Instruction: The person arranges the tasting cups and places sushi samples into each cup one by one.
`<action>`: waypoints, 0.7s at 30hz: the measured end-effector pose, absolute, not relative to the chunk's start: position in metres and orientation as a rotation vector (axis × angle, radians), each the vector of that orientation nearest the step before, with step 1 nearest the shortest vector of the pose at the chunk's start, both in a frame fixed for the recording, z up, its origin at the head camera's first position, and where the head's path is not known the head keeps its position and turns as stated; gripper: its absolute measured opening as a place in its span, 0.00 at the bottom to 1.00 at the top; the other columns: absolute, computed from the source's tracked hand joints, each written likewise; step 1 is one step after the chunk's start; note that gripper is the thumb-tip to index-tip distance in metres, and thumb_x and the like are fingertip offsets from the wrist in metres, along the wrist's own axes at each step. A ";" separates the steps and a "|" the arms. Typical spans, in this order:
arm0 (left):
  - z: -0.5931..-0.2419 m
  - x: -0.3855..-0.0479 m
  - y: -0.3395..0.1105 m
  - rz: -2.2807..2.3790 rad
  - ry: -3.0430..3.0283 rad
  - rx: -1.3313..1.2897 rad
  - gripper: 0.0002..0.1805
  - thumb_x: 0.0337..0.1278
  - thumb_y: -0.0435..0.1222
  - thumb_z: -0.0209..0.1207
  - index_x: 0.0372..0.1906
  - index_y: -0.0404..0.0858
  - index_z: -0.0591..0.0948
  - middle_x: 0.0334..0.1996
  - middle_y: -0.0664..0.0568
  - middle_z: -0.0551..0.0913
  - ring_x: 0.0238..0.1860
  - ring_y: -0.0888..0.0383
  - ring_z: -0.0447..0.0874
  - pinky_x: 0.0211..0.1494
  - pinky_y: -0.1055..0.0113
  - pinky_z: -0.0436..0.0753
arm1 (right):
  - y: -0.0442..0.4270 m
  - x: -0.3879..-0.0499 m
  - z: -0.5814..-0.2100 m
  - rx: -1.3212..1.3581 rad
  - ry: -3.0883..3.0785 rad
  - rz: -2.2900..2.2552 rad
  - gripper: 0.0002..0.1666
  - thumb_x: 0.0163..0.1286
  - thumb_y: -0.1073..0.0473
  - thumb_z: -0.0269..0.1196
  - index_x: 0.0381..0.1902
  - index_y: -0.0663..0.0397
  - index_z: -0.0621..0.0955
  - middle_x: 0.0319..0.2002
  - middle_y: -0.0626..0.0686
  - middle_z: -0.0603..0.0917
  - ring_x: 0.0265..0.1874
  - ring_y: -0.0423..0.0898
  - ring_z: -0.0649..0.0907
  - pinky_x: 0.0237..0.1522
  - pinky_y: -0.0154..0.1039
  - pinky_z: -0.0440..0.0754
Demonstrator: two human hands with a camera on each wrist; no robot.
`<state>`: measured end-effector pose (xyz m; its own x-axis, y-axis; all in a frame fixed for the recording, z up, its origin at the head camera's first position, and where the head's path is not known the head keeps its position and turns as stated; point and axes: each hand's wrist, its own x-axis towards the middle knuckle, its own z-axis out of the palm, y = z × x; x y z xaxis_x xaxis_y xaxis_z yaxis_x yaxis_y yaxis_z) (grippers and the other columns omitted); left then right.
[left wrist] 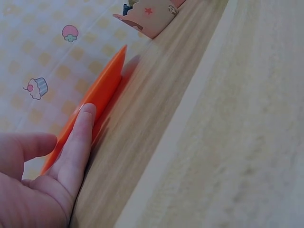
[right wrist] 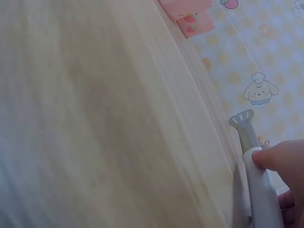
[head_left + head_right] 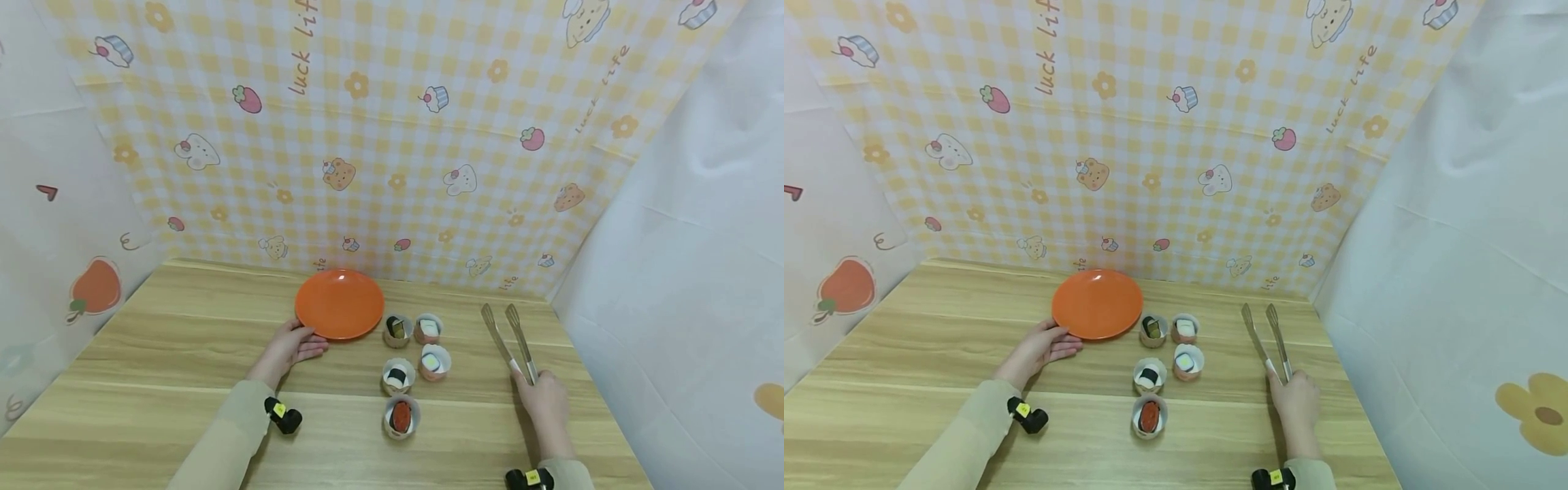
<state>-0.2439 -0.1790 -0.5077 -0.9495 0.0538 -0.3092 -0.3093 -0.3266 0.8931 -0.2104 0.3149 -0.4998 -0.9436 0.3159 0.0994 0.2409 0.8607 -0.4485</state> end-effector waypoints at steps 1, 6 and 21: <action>-0.508 -0.244 -0.179 2.373 1.672 -0.329 0.26 0.73 0.31 0.44 0.69 0.28 0.52 0.35 0.38 0.83 0.36 0.50 0.86 0.42 0.59 0.85 | 0.316 -0.211 -0.500 -0.426 -2.869 0.664 0.33 0.65 0.41 0.60 0.30 0.71 0.72 0.23 0.62 0.73 0.21 0.55 0.73 0.17 0.46 0.70; -0.508 -0.242 -0.179 2.384 1.681 -0.305 0.25 0.73 0.31 0.44 0.68 0.27 0.54 0.35 0.38 0.83 0.36 0.51 0.86 0.43 0.59 0.85 | 0.322 -0.209 -0.502 -0.393 -2.891 0.759 0.35 0.67 0.39 0.58 0.35 0.74 0.73 0.23 0.61 0.75 0.21 0.53 0.74 0.18 0.43 0.72; -0.509 -0.226 -0.198 2.302 1.729 -0.237 0.31 0.73 0.30 0.41 0.70 0.21 0.43 0.38 0.37 0.83 0.37 0.51 0.86 0.43 0.59 0.84 | 0.346 -0.199 -0.492 -0.166 -3.046 0.876 0.49 0.73 0.34 0.45 0.60 0.82 0.62 0.50 0.79 0.73 0.45 0.70 0.78 0.43 0.59 0.80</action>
